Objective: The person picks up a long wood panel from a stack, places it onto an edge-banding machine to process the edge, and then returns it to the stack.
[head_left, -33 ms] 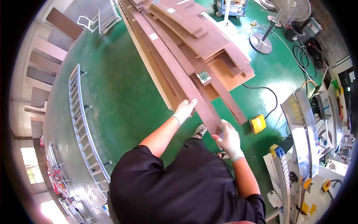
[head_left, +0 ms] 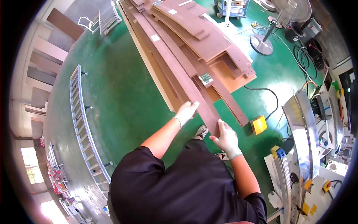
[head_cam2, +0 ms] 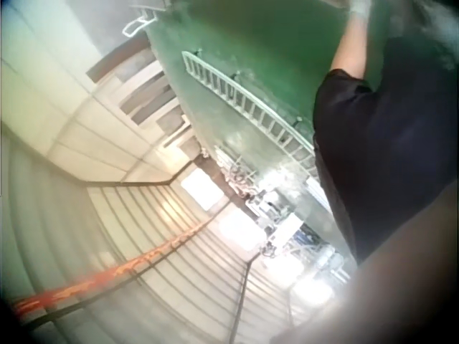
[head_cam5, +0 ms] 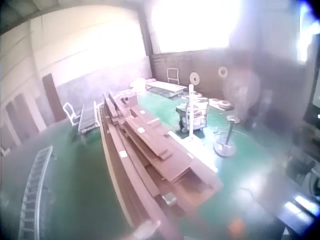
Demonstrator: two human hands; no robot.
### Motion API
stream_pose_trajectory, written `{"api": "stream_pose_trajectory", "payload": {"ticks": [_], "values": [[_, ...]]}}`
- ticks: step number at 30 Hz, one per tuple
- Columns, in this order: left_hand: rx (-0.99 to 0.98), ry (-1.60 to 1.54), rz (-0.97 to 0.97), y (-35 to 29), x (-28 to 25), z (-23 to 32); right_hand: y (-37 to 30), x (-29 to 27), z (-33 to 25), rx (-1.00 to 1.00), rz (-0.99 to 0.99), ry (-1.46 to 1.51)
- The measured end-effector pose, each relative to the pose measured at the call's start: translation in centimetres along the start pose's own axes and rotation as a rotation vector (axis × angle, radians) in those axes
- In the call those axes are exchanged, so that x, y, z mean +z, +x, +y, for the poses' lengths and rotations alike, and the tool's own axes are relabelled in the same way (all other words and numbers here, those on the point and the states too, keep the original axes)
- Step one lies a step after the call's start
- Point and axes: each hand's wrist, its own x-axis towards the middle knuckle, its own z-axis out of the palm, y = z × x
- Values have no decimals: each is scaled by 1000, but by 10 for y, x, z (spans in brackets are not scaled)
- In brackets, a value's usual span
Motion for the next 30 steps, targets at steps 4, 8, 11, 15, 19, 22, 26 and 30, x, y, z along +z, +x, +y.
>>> {"api": "stream_pose_trajectory", "payload": {"ticks": [4, 8, 11, 15, 19, 22, 26, 30], "values": [[-129, -18, -254, -2, -26, 17, 15, 31, -11, 138, -30, 5], [-103, 43, -175, 7, -42, 16, -34, 23, -3, 145, 47, 60], [-125, -123, -264, 13, -44, 15, -102, 10, 19, 171, 38, 72], [116, -288, -23, 23, -34, 3, -201, -20, 13, 312, 23, 125], [175, -801, 125, 64, -48, -7, -300, -37, 9, 440, 47, 122], [84, -1003, 219, 21, -21, 25, -394, -21, 16, 611, 162, 87], [105, -993, -68, -14, 36, -54, -514, 16, 31, 845, 365, -97], [-272, -950, -494, -200, 83, -52, -650, 45, -7, 1160, 527, -296]]}}
